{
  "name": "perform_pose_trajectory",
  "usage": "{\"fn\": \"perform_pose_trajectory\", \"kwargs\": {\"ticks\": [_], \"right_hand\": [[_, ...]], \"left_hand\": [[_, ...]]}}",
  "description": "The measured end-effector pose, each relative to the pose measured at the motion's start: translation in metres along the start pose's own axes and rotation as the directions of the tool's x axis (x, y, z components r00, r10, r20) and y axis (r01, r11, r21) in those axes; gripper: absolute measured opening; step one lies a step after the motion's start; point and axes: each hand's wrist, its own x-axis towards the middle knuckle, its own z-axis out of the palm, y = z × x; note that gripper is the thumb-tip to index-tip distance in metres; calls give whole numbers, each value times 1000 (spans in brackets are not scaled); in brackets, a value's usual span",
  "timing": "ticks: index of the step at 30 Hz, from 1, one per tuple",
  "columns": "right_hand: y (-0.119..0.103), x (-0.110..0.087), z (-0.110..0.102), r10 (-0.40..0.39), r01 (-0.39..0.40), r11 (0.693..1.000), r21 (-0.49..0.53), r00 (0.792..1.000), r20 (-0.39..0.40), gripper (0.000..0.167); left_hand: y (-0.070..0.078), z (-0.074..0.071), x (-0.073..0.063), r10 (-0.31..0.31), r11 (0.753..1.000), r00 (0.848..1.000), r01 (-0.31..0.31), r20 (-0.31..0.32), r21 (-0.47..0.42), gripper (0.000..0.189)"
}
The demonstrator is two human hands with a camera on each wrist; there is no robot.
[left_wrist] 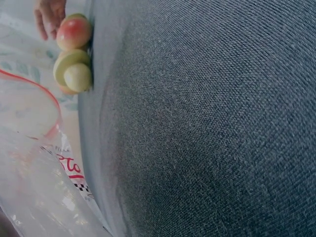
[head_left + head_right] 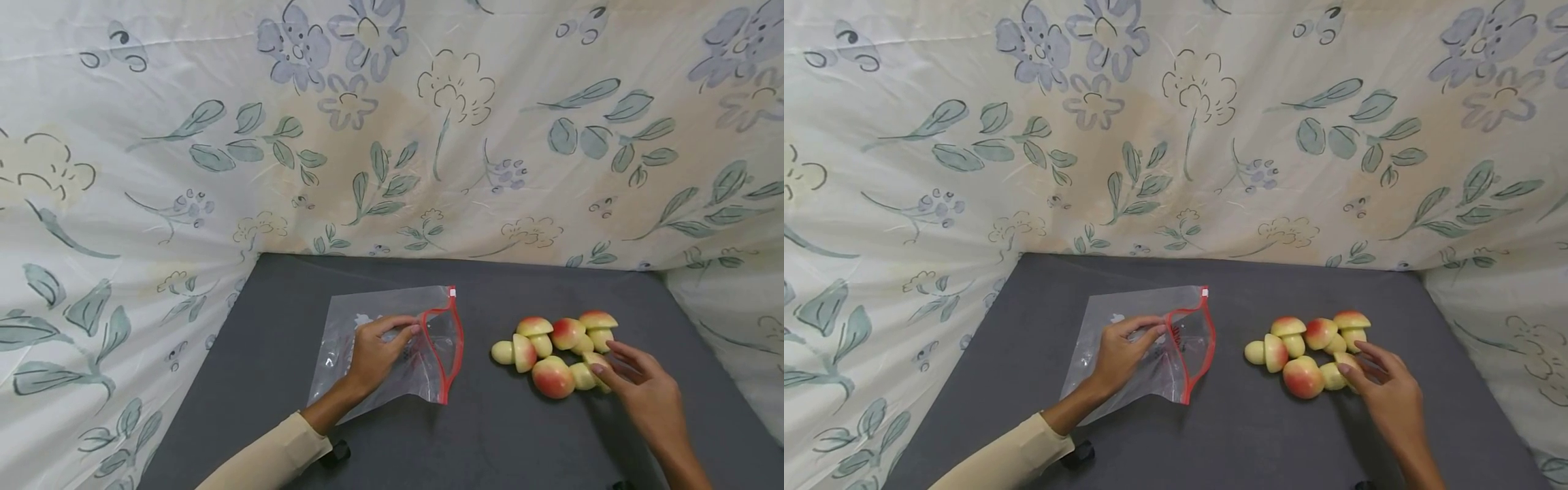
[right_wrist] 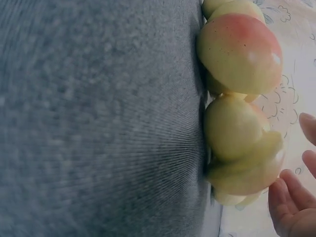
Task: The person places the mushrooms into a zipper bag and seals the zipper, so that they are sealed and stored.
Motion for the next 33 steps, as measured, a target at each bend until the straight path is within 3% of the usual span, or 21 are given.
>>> {"fn": "perform_pose_trajectory", "kwargs": {"ticks": [6,15,24,33], "right_hand": [[6,1,0,-6,8,997,-71,1000,31,68],[13,7,-4,25,-9,994,-112,989,148,77],[21,9,-4,16,8,993,-121,981,191,76],[22,9,-5,10,13,992,-128,984,177,74]], "left_hand": [[0,-1,0,20,1000,1000,-20,1,5,13],[0,-2,-1,-24,1000,1000,24,15,10,14],[-1,-3,-3,0,1000,1000,0,17,14,14],[-2,-3,-2,-1,1000,1000,1,13,25,16]]}}
